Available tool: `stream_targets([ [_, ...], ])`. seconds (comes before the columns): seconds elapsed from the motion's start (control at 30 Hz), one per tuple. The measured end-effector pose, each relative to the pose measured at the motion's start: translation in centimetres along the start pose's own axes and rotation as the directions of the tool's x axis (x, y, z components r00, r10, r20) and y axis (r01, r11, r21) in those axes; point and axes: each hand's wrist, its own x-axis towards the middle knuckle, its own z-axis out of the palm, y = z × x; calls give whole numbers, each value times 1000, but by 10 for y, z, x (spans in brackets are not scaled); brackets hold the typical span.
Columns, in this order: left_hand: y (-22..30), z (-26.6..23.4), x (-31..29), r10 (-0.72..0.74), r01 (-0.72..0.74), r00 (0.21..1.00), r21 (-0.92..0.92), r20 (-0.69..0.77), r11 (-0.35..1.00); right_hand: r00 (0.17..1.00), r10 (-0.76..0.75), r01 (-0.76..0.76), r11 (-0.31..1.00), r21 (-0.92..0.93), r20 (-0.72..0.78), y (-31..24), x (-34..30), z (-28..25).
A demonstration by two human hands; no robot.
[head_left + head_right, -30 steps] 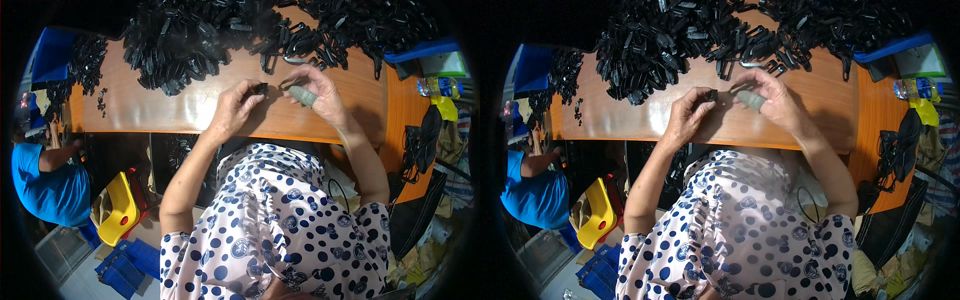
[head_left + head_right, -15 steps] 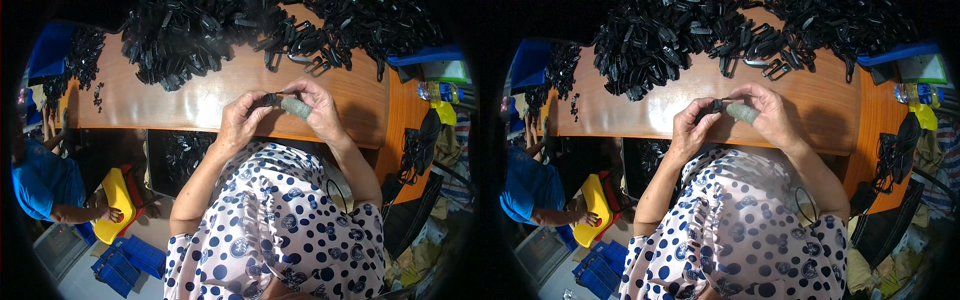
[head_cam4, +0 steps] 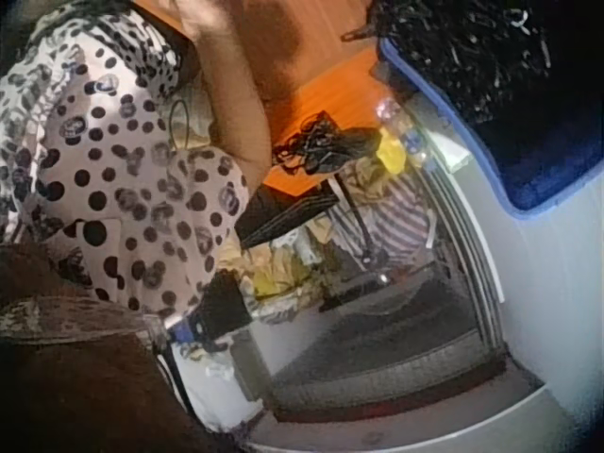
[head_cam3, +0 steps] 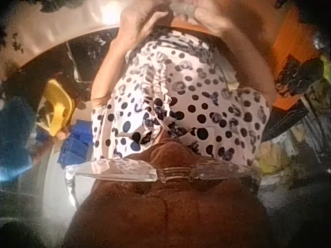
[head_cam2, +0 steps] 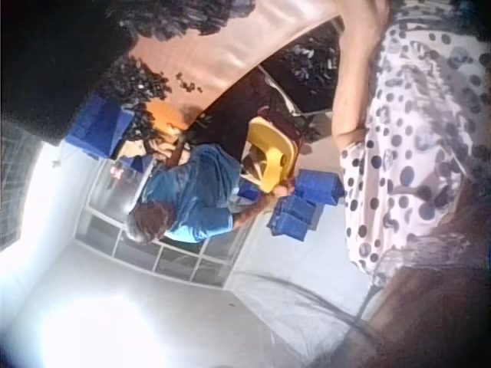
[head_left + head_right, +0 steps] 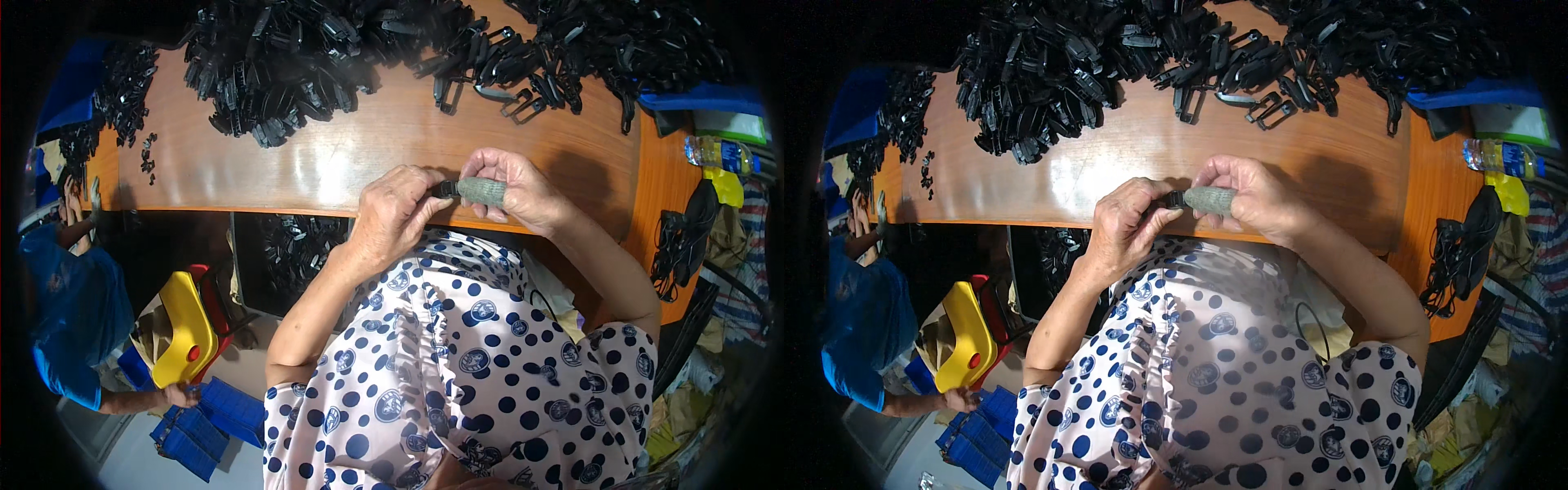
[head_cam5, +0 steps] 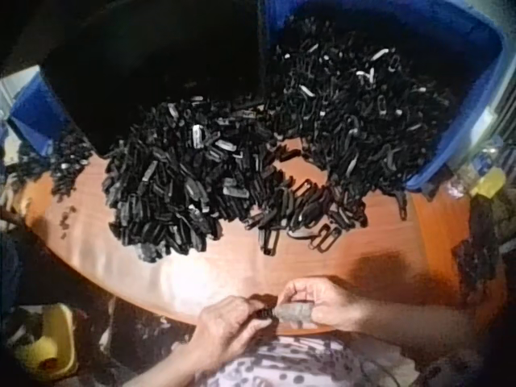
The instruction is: The person repeatedly picks up plastic components from the table and container, fits the parts together by hand, and places the assembled pieces into a container.
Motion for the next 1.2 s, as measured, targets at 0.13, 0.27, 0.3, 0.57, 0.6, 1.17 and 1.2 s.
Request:
stream_targets([
  [0.13,3,1,-4,-92,93,995,-20,39,995,993,82,-83,996,11,89,-1,5,-4],
  [0.27,7,4,-8,-308,317,948,-170,77,933,983,154,-165,981,105,97,-1,9,1],
  [0.3,6,6,-9,-425,419,902,-385,74,822,986,120,-140,973,182,120,-2,9,3],
  [0.57,10,9,-20,-593,294,803,-908,64,300,897,-263,216,962,166,355,10,14,33],
  [0.6,13,8,-23,-583,303,799,-935,144,184,904,-259,172,949,264,339,13,16,37],
  [1.17,6,-74,-118,-508,534,833,565,-222,629,820,-568,226,213,-951,68,-11,11,7],
  [1.2,7,-76,-111,-394,444,892,585,-219,679,794,-608,91,110,-990,5,-18,16,-4],
])
